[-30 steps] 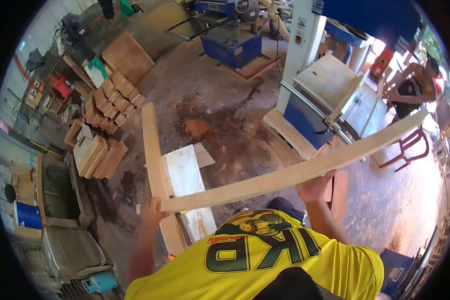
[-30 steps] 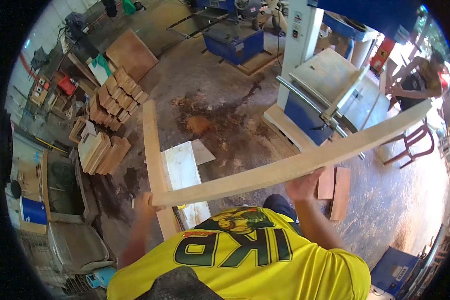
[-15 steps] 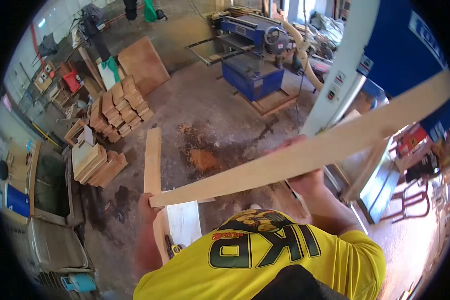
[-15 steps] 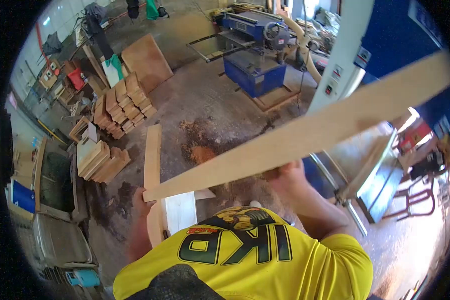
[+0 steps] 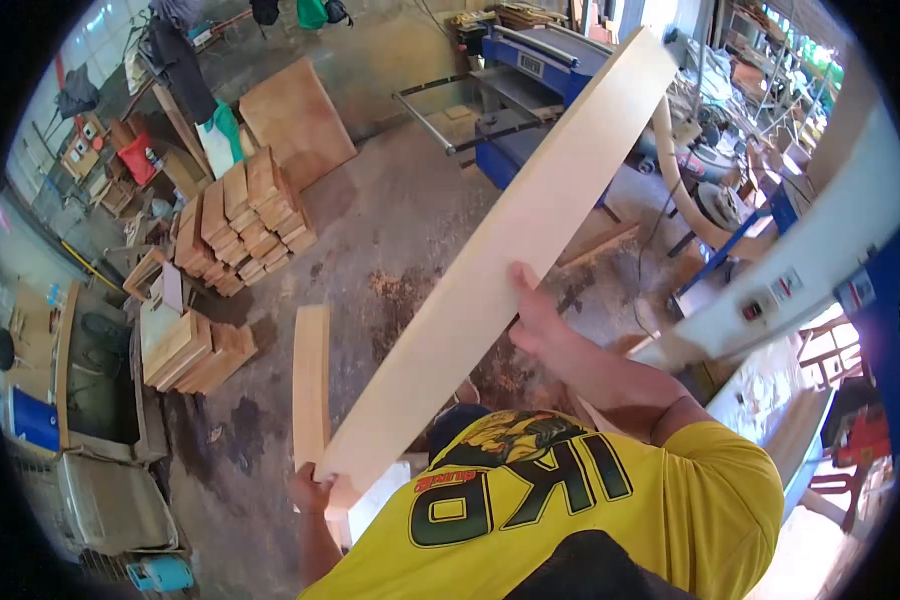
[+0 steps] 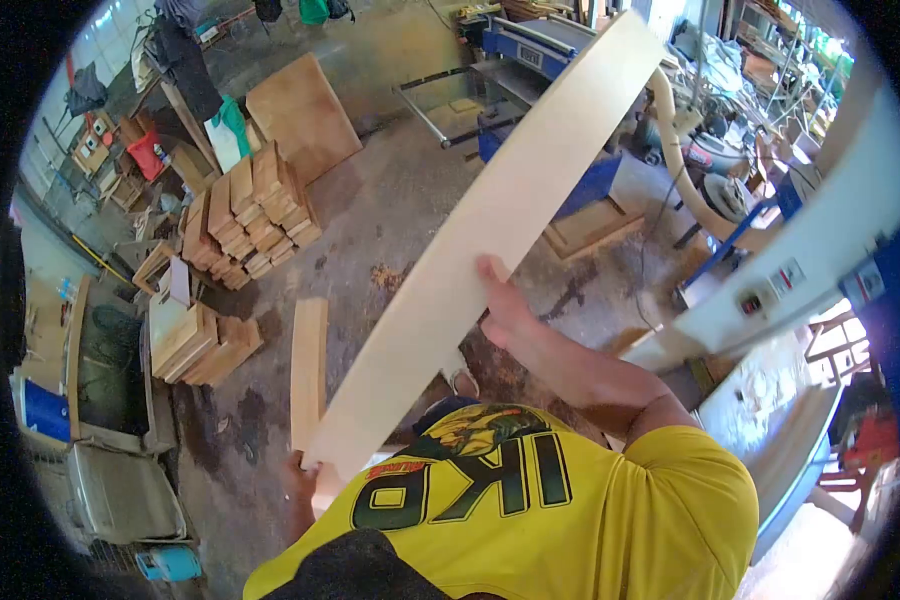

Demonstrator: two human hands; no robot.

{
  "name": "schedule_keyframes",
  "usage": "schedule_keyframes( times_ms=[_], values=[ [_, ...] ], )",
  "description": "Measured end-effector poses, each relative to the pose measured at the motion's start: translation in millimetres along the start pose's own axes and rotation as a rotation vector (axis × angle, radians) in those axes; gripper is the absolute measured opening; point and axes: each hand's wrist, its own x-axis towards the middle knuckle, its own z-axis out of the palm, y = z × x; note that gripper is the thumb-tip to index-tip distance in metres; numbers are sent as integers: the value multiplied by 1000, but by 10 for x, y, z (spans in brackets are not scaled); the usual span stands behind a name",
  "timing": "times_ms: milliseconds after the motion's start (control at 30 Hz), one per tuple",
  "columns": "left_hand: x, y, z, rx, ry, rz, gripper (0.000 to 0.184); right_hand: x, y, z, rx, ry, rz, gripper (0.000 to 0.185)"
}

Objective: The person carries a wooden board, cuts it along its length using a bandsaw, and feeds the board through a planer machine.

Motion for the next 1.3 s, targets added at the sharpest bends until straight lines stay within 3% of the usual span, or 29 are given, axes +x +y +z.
schedule_keyframes(
  times_ms=[100,200,300,500,633,700,733,800,833,867,933,1000,1033,1100,1233,1300],
  values=[
    [846,193,182,30,-139,-117,40,997,134,-47,-37,233,75,44],
    [1728,122,326,51,-236,-179,46,2029,265,-237,-106,230,81,59],
    [2546,307,280,99,-326,-235,53,2816,254,-296,-78,296,168,52],
    [3980,391,392,369,-257,-118,62,4287,363,-451,29,386,213,50],
    [4830,616,362,288,-283,-76,64,5090,479,-480,72,440,245,48],
    [5355,1001,374,374,-422,-344,65,5552,495,-592,61,476,203,45],
    [5608,928,383,415,-436,-311,65,5728,526,-605,107,502,189,45],
    [6019,459,604,399,-75,307,56,6045,472,-622,173,472,253,44],
    [6231,84,656,409,-106,329,56,6172,482,-591,200,490,215,44],
    [6451,-320,714,246,-215,182,55,6262,516,-593,212,516,211,44],
    [6968,-301,820,76,-336,54,55,6565,580,-712,240,491,194,44],
    [7476,54,789,481,-480,-44,54,6923,716,-922,222,467,210,44],
    [7695,-80,865,488,-515,5,54,7027,796,-988,200,428,248,44],
    [8339,-199,1145,453,-633,64,53,7386,819,-932,104,630,257,45],
    [9370,-260,1857,376,-880,127,52,7871,985,-1068,-178,687,133,54],
    [9751,-299,2160,335,-962,140,51,7787,705,-824,-173,723,173,53]
  ],
)
